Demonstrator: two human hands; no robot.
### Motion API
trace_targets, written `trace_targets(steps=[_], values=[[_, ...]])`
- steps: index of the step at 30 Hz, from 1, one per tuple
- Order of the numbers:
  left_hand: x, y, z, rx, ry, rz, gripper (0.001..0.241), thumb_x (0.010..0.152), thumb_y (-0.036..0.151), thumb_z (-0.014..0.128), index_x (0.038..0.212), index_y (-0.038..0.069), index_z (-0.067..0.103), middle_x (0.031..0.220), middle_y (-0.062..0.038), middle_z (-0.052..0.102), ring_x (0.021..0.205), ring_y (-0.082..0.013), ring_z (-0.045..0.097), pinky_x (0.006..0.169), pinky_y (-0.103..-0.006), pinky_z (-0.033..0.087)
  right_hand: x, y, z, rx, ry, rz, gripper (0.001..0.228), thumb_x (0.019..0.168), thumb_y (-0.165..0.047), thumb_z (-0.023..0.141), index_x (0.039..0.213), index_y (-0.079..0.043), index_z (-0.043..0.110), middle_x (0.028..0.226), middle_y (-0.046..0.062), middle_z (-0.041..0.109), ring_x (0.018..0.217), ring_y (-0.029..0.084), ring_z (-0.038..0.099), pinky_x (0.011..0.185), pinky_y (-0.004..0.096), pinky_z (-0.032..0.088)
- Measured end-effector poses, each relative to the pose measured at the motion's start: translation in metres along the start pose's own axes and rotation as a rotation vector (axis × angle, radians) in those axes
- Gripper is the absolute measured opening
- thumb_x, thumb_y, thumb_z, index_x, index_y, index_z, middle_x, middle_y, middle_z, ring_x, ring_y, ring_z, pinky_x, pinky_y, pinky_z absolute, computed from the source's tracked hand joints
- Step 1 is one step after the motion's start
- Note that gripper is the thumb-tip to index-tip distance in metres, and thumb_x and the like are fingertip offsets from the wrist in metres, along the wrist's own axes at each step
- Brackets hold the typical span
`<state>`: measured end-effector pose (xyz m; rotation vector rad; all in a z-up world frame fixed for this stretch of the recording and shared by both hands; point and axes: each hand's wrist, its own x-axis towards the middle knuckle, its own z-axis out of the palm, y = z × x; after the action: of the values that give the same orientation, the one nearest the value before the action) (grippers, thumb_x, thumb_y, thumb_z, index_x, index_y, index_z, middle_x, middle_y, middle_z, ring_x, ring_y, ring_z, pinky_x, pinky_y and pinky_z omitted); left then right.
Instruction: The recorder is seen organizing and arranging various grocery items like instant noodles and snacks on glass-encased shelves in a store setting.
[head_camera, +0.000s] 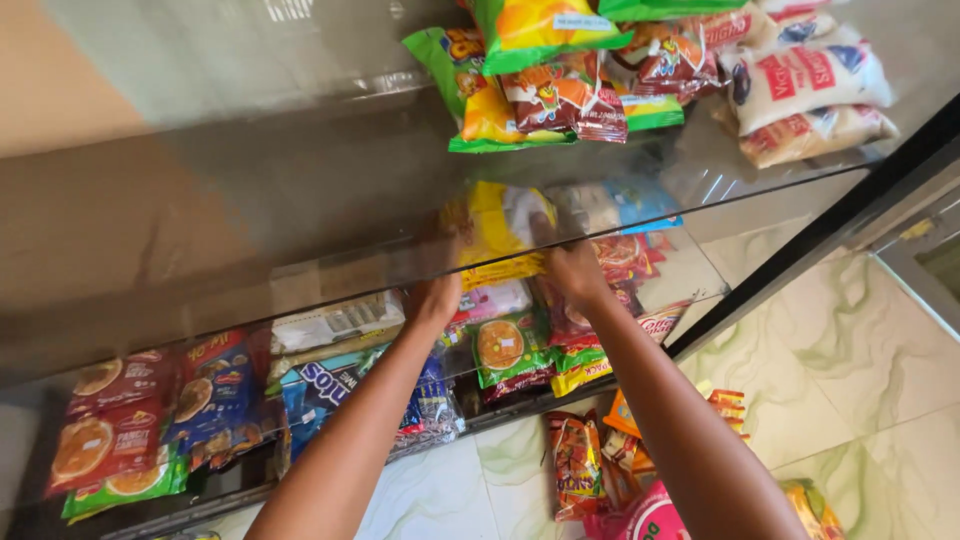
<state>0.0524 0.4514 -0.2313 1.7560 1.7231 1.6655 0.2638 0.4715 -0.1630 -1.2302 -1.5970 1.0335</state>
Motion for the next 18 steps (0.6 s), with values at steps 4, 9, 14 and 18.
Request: trace_targets(steps=[4,9,14,18], values=[[0.007,0.065,-0.021,-0.261,-0.103,-0.318,0.065,0.094,0.048,0.055,0.142,0.004,0.053,0.133,-0.018,0.066,0.119,-0.0338,0.064,0.103,-0.0448,0.048,0.011,0.003,-0.001,-0.129,0.044,-0.21,0.057,0.103,-0.045,0.056,0.136,0.001,0.056,0.126,0.022,0.067,0.113,0.033,0.063,0.099,0.04,0.048],[-0.004,0.039,0.001,-0.048,-0.075,-0.037,0.077,0.091,0.037,0.074,0.149,0.0,0.04,0.132,-0.025,0.061,0.12,-0.0412,0.061,0.102,-0.0513,0.048,0.039,0.053,0.002,-0.266,0.098,-0.521,0.061,0.114,-0.037,0.05,0.145,0.013,0.041,0.137,0.038,0.055,0.131,0.05,0.051,0.106,0.05,0.04],[-0.009,0.041,0.011,0.168,0.074,-0.021,0.084,0.092,0.04,0.077,0.152,-0.002,0.036,0.139,-0.032,0.051,0.125,-0.0483,0.052,0.104,-0.0551,0.042,0.01,-0.012,-0.005,-0.459,0.07,-0.274,0.056,0.105,-0.043,0.053,0.131,0.006,0.055,0.12,0.033,0.063,0.115,0.05,0.06,0.096,0.052,0.047],[-0.008,0.034,0.013,0.149,0.181,-0.144,0.092,0.088,0.046,0.079,0.149,-0.006,0.034,0.137,-0.034,0.049,0.126,-0.0467,0.051,0.105,-0.053,0.042,0.004,-0.023,-0.003,-0.53,0.257,-0.321,0.049,0.098,-0.039,0.064,0.118,0.006,0.063,0.113,0.035,0.061,0.104,0.052,0.059,0.089,0.055,0.048]])
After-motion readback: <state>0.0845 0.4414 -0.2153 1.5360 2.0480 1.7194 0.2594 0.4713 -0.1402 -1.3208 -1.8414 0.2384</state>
